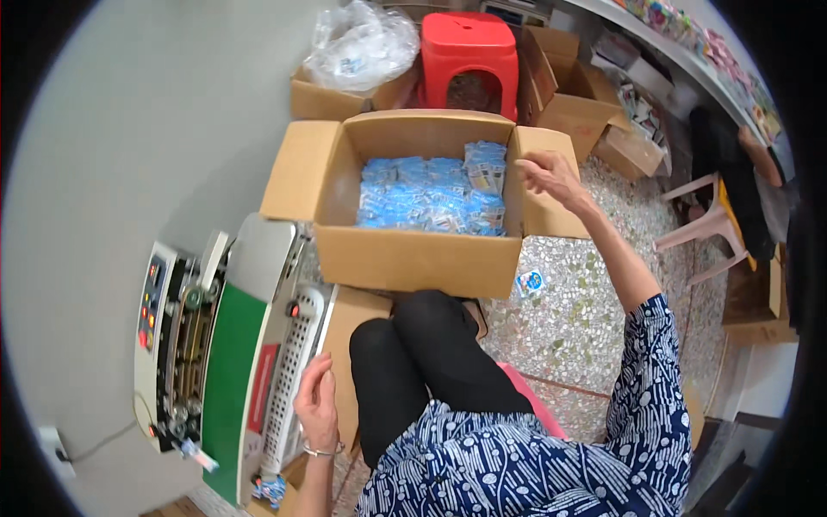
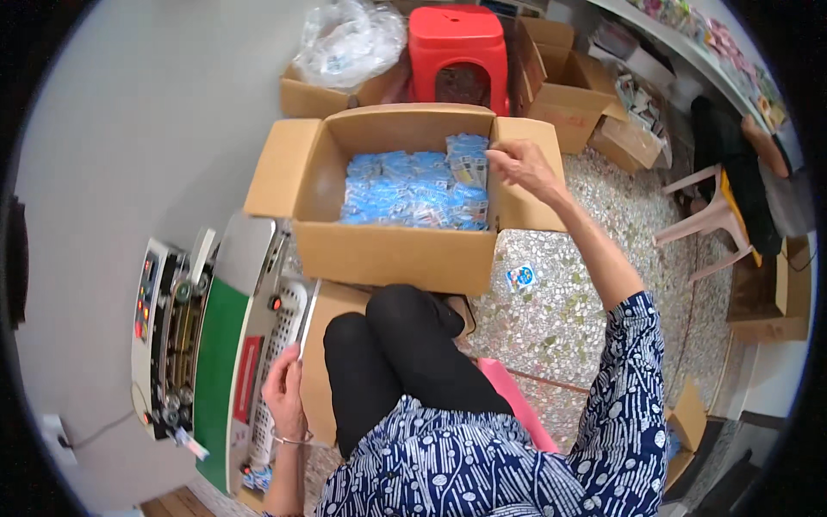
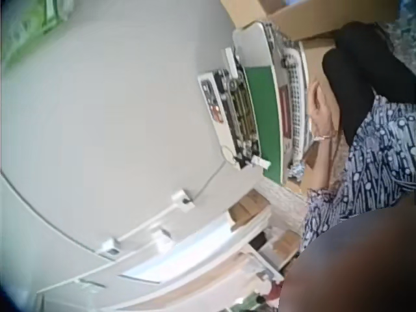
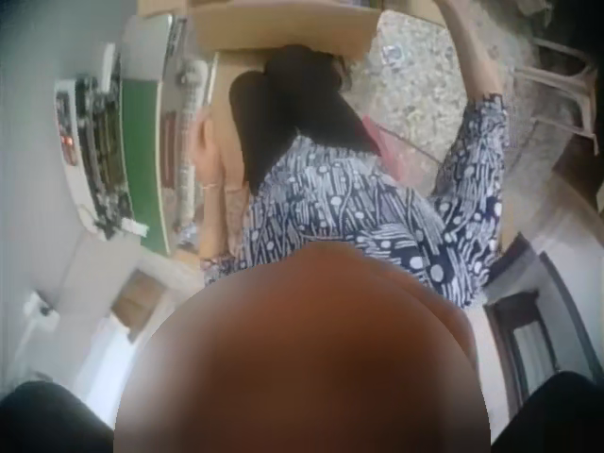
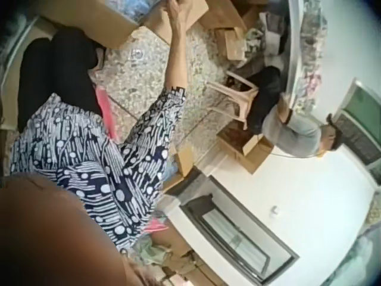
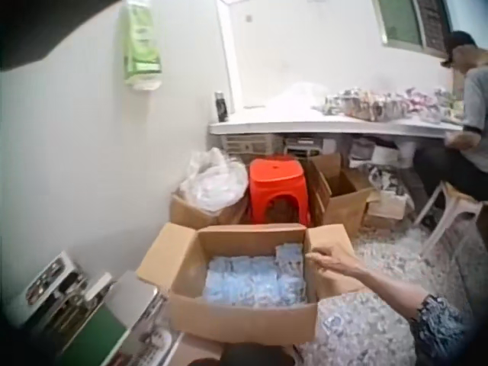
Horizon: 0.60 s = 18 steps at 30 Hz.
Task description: Operating a heat sealing machine to seal small product bags and placing them into a box.
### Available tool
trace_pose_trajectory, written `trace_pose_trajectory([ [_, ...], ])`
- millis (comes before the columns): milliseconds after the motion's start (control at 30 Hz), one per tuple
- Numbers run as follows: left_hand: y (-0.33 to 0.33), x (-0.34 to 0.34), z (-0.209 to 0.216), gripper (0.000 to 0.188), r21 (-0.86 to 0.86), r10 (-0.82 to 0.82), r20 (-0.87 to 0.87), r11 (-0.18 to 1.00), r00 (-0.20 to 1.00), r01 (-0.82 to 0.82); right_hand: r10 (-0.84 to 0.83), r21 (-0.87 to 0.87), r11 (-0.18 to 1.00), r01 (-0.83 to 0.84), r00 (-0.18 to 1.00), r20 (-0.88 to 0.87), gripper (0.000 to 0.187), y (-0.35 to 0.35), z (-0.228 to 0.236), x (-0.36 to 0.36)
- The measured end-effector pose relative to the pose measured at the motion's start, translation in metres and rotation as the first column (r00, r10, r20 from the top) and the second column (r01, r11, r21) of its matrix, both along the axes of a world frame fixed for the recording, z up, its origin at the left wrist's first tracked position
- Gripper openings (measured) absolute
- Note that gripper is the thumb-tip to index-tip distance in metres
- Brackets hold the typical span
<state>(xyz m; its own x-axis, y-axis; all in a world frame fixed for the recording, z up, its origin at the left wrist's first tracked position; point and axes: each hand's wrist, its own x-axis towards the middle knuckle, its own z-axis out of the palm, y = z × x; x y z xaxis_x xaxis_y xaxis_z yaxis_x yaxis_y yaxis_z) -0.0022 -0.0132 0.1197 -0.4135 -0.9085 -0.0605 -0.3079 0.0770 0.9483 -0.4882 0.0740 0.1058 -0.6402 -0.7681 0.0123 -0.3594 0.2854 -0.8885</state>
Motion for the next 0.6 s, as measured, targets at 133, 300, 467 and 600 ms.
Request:
trace_pose_trajectory([
  [133, -0.069, -0.143, 0.004, 0.027, -0.119, -0.402, 0.054, 0.906, 0.914, 0.406, -0.106, 0.033, 0.991, 0.127, 0.921, -0.375, 0.031, -0.019, -0.031, -0.032],
  [300, -0.131, -0.331, -0.086, 0.067, -0.176, -0.664, 0.287, 0.672, 0.690, 0.720, -0.168, 0.023, 0.974, 0.227, 0.779, -0.604, 0.040, -0.018, -0.101, -0.029],
  [467, -0.151, -0.443, -0.187, 0.094, -0.168, -0.615, 0.418, 0.671, 0.669, 0.722, -0.185, -0.004, 0.976, 0.216, 0.826, -0.533, 0.045, -0.027, -0.107, -0.023],
  [600, -0.125, -0.482, -0.227, 0.097, -0.177, -0.514, 0.082, 0.836, 0.854, 0.520, -0.189, 0.018, 0.975, 0.224, 0.862, -0.471, 0.040, -0.026, -0.104, -0.023],
])
